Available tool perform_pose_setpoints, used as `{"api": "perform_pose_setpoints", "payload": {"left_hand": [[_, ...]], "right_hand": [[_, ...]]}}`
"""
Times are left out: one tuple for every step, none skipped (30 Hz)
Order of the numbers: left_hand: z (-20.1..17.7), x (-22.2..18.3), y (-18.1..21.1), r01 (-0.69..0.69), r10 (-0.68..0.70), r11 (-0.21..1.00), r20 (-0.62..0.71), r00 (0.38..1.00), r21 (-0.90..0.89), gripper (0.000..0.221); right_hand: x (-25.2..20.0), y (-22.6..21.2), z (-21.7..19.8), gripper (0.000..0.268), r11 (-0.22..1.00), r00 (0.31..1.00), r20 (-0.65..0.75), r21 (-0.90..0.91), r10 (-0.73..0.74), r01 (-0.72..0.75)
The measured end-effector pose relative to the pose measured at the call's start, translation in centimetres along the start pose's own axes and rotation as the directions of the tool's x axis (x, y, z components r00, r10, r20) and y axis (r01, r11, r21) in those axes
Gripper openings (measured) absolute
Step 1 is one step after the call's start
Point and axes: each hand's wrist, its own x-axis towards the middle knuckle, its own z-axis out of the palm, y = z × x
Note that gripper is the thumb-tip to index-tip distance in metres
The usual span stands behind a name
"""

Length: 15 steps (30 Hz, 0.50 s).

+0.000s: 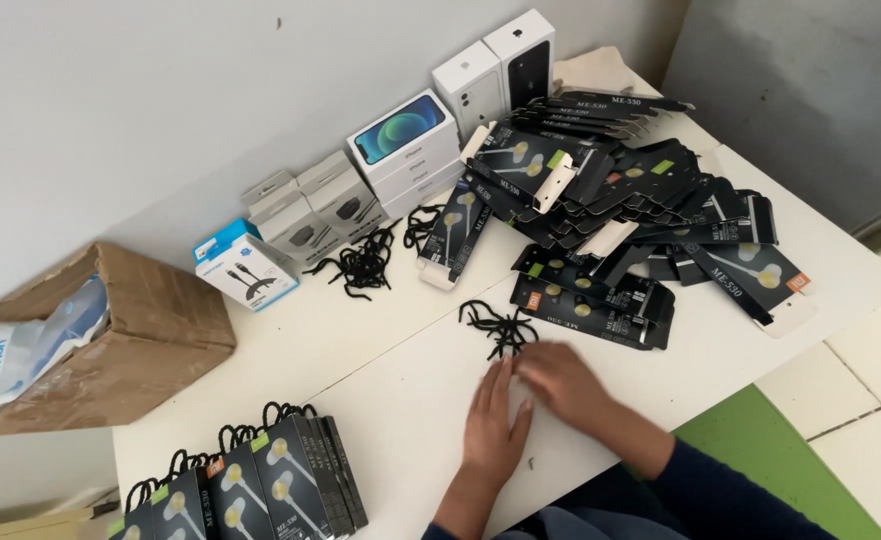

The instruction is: The person organizes boxes of earphones on a table by aligning a box with a row and then moving several other boxes into a central pile.

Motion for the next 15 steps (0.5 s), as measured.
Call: {"api": "perform_pose_setpoints", "payload": {"left_hand": [[0.3, 1.4, 1.0, 0.001, -0.001, 1.0, 0.005, 1.0, 0.002, 0.059], [0.7, 3.0, 2.0, 0.06, -0.051, 0.978, 0.05, 0.997, -0.2, 0.062], [1.0, 4.6, 3.0, 0.125, -0.091, 0.912, 0.105, 0.99, -0.391, 0.065], [2.1, 5.7, 3.6, 0.121, -0.087, 0.913, 0.102, 0.991, -0.389, 0.065], [3.1, 6.9, 4.1, 0.321, -0.237, 0.754, 0.219, 0.946, -0.573, 0.069], [4.1, 8.1, 4.7, 0.494, -0.343, 0.522, 0.36, 0.868, -0.695, 0.073], [4.0, 8.9, 5.4, 0.488, -0.34, 0.524, 0.354, 0.871, -0.698, 0.073], [3.9, 9.5, 6.1, 0.518, -0.343, 0.51, 0.39, 0.855, -0.686, 0.072], [3.8, 10.1, 6.7, 0.548, -0.345, 0.496, 0.426, 0.836, -0.674, 0.072], [3.8, 10.3, 7.1, 0.546, -0.349, 0.493, 0.42, 0.837, -0.677, 0.072], [3.7, 10.5, 7.4, 0.555, -0.354, 0.483, 0.428, 0.831, -0.677, 0.074], [3.6, 10.6, 7.6, 0.564, -0.36, 0.473, 0.435, 0.825, -0.677, 0.076], [3.8, 10.6, 7.4, 0.562, -0.366, 0.471, 0.428, 0.826, -0.68, 0.076], [3.8, 10.5, 7.2, 0.571, -0.375, 0.451, 0.435, 0.818, -0.686, 0.077], [3.7, 10.2, 7.0, 0.58, -0.383, 0.43, 0.442, 0.811, -0.691, 0.077]], "right_hand": [[0.2, 0.7, -1.2, 0.026, 1.0, 1.0, -0.003, 0.003, 0.004, -0.004], [0.6, 1.6, -2.6, 0.012, 0.992, 0.994, -0.102, -0.112, 0.042, -0.054], [0.9, 2.5, -3.9, 0.014, 0.969, 0.976, -0.205, -0.22, 0.068, -0.114], [-0.6, 5.2, -4.0, 0.014, 0.969, 0.976, -0.207, -0.221, 0.063, -0.11], [-2.2, 8.0, -4.1, 0.02, 0.886, 0.972, -0.199, -0.417, 0.128, -0.202], [-3.6, 10.8, -4.3, 0.032, 0.755, 0.96, -0.204, -0.596, 0.19, -0.276], [-3.8, 11.1, -4.8, 0.032, 0.754, 0.961, -0.205, -0.598, 0.183, -0.271], [-4.1, 11.4, -5.4, 0.028, 0.701, 0.955, -0.199, -0.647, 0.222, -0.298], [-4.4, 11.7, -5.8, 0.024, 0.644, 0.945, -0.196, -0.694, 0.261, -0.321], [-4.6, 12.1, -5.7, 0.024, 0.647, 0.948, -0.189, -0.695, 0.256, -0.313], [-4.8, 12.5, -5.6, 0.024, 0.64, 0.955, -0.203, -0.709, 0.215, -0.295], [-5.0, 12.9, -5.3, 0.025, 0.634, 0.961, -0.216, -0.723, 0.173, -0.276], [-4.8, 12.2, -5.5, 0.025, 0.638, 0.964, -0.208, -0.722, 0.167, -0.267], [-4.6, 11.3, -5.5, 0.023, 0.674, 0.959, -0.247, -0.686, 0.138, -0.274], [-4.5, 10.3, -5.6, 0.022, 0.708, 0.952, -0.286, -0.649, 0.111, -0.278]]}}
